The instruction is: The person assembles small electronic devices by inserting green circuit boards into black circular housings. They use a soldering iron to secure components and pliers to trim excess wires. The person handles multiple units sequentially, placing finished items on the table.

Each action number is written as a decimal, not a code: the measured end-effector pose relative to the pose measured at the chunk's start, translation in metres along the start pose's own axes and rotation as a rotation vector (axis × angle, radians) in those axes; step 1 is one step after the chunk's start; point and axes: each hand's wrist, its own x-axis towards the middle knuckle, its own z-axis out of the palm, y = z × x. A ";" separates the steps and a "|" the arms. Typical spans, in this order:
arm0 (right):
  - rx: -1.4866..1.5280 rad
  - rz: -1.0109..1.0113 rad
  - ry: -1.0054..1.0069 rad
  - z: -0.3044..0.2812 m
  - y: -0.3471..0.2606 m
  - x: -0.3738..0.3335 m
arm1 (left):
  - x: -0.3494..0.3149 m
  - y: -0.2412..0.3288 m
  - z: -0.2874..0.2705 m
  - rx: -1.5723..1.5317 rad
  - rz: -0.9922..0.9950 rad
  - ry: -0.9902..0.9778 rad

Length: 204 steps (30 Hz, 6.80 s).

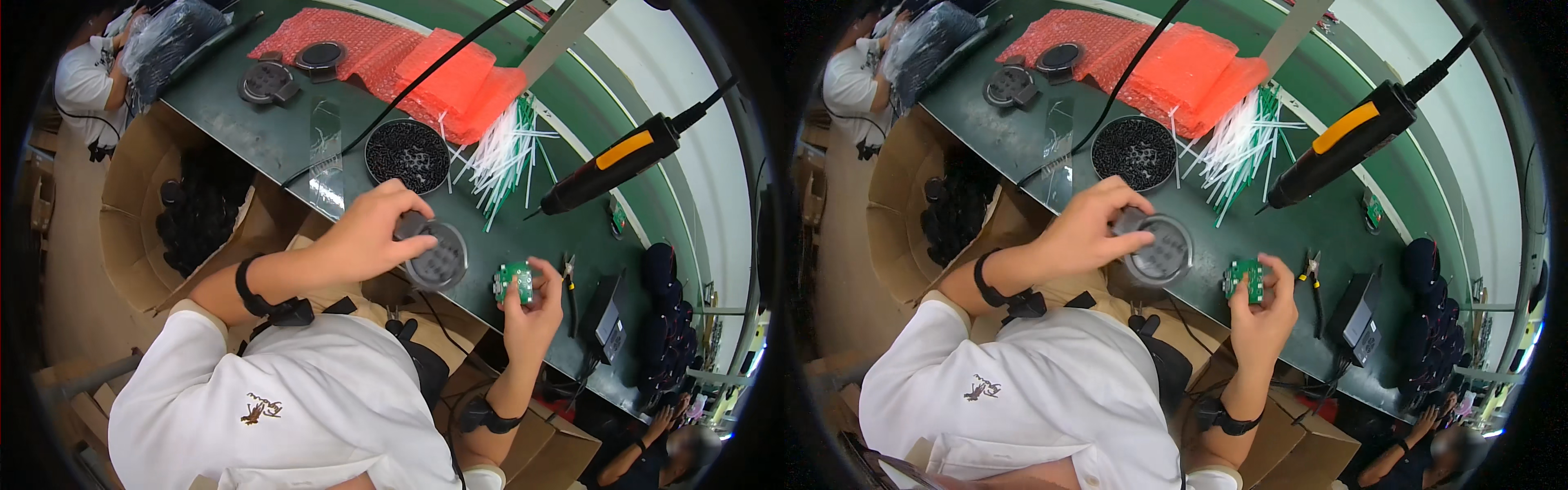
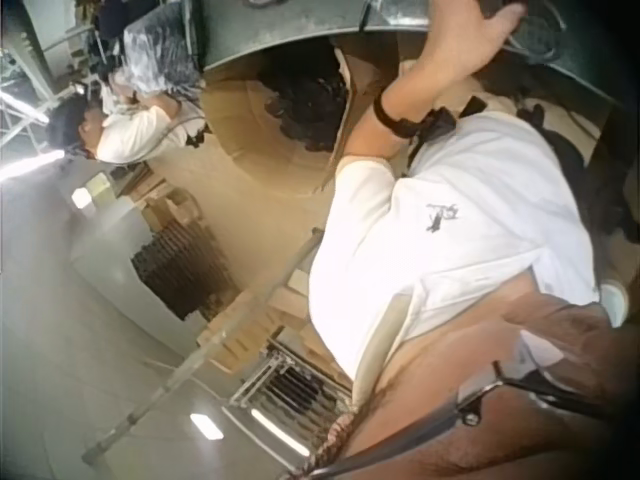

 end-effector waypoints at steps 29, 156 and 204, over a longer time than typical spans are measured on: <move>0.398 0.036 -0.167 0.032 -0.026 -0.004 | -0.002 0.014 0.032 -0.349 -0.031 -0.095; 0.518 -0.358 -0.126 0.024 -0.092 0.131 | 0.067 -0.022 -0.025 0.601 0.259 0.108; 0.883 -0.376 -0.081 0.055 -0.135 0.046 | 0.020 -0.007 0.020 -0.285 0.192 -0.118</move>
